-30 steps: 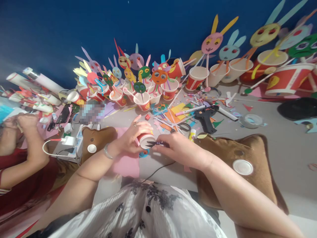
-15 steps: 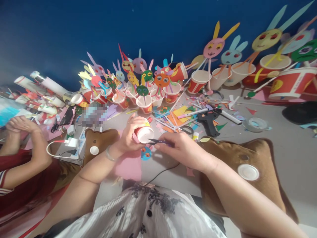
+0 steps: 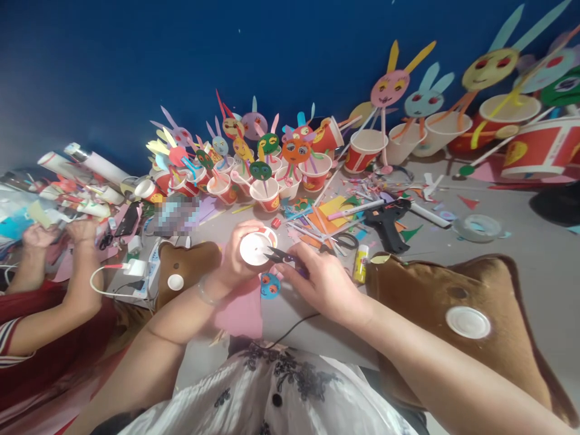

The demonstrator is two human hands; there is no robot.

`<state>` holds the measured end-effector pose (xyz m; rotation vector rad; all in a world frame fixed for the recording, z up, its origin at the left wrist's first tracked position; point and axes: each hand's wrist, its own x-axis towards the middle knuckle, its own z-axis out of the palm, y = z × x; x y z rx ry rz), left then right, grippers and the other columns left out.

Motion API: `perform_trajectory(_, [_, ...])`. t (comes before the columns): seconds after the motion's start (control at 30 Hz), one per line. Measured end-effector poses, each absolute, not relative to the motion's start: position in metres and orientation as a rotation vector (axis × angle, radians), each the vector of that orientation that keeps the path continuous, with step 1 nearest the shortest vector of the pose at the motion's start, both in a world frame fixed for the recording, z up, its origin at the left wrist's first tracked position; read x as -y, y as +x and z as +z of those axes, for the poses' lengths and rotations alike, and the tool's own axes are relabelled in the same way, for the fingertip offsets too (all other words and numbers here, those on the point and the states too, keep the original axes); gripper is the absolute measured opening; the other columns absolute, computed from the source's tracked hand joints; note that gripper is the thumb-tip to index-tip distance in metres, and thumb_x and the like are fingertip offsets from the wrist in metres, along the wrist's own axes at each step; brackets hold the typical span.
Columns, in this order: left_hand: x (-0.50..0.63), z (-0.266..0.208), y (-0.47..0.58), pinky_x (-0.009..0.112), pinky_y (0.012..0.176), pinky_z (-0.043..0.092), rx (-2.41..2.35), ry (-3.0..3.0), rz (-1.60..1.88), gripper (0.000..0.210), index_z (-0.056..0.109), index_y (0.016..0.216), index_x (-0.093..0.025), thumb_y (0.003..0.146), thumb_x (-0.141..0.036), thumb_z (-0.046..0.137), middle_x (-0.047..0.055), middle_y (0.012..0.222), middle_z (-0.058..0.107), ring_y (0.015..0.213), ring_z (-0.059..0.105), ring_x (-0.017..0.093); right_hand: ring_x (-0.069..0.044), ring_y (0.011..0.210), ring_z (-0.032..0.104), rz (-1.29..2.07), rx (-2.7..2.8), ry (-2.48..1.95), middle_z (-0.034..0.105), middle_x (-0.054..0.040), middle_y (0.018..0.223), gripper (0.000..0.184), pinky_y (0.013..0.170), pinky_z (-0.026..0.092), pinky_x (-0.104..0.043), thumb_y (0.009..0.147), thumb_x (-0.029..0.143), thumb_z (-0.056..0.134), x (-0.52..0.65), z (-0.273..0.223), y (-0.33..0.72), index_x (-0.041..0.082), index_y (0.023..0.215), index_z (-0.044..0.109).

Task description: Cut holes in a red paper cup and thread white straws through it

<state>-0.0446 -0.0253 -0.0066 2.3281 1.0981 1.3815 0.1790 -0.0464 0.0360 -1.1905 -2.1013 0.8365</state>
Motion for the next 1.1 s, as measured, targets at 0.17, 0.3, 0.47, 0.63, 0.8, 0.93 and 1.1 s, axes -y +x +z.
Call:
perform_trajectory(0.17, [0.029,-0.010,-0.039,0.044,0.102,0.053,-0.950,2.123,1.085,0.073,0.034,0.140,-0.020,0.088,-0.060,0.066,0.016,0.131,0.055,0.120,0.061,0.028,-0.014,0.054,0.056,0.863,2.083,-1.182,0.063,0.0003,0.064,0.029,0.055,0.042,-0.025,0.098,0.047,0.050,0.044,0.031,0.178,0.019,0.100,0.058])
perform_trajectory(0.3, [0.030,-0.007,-0.041,0.047,0.106,0.051,-0.781,2.094,0.985,0.073,0.017,0.153,-0.019,0.098,-0.056,0.046,0.020,0.140,0.049,0.125,0.057,0.029,-0.015,0.054,0.055,0.830,2.069,-1.201,0.063,0.0008,0.064,0.025,0.056,0.043,-0.026,0.098,0.045,0.051,0.042,0.031,0.179,0.020,0.098,0.057])
perform_trajectory(0.47, [0.029,-0.003,-0.045,0.050,0.116,0.044,-0.818,2.102,0.963,0.079,0.017,0.158,-0.018,0.098,-0.058,0.048,0.022,0.152,0.040,0.140,0.047,0.033,-0.015,0.055,0.055,0.795,2.010,-1.217,0.063,0.0001,0.065,0.023,0.055,0.044,-0.025,0.098,0.042,0.050,0.037,0.031,0.180,0.020,0.099,0.058])
perform_trajectory(0.63, [0.027,-0.004,-0.041,0.047,0.107,0.050,-0.979,2.221,1.228,0.081,0.036,0.152,-0.023,0.086,-0.051,0.073,0.016,0.134,0.056,0.127,0.057,0.030,-0.014,0.052,0.056,0.648,1.913,-1.230,0.064,0.0005,0.064,0.026,0.051,0.043,-0.024,0.094,0.044,0.055,0.038,0.029,0.181,0.020,0.101,0.061])
perform_trajectory(0.8, [0.026,-0.010,-0.039,0.043,0.096,0.056,-1.058,2.240,1.518,0.069,0.052,0.126,-0.021,0.071,-0.044,0.087,0.011,0.117,0.058,0.113,0.063,0.026,-0.013,0.046,0.054,0.611,2.020,-1.179,0.061,0.0022,0.058,0.021,0.049,0.041,-0.024,0.093,0.039,0.054,0.046,0.031,0.180,0.020,0.100,0.060])
perform_trajectory(0.93, [0.027,-0.018,-0.041,0.049,0.102,0.053,-1.089,2.174,1.545,0.071,0.044,0.131,-0.020,0.076,-0.043,0.083,0.017,0.131,0.057,0.125,0.060,0.030,-0.014,0.043,0.055,0.600,2.111,-1.205,0.061,0.0019,0.056,0.025,0.048,0.039,-0.024,0.096,0.042,0.051,0.052,0.029,0.178,0.019,0.099,0.060])
perform_trajectory(1.1, [0.029,-0.011,-0.042,0.046,0.102,0.053,-1.216,2.348,1.510,0.061,0.044,0.135,-0.019,0.090,-0.054,0.066,0.015,0.119,0.064,0.116,0.064,0.027,-0.016,0.046,0.063,0.537,2.171,-1.223,0.064,0.0001,0.058,0.030,0.048,0.040,-0.025,0.100,0.044,0.047,0.056,0.020,0.173,0.017,0.103,0.060])
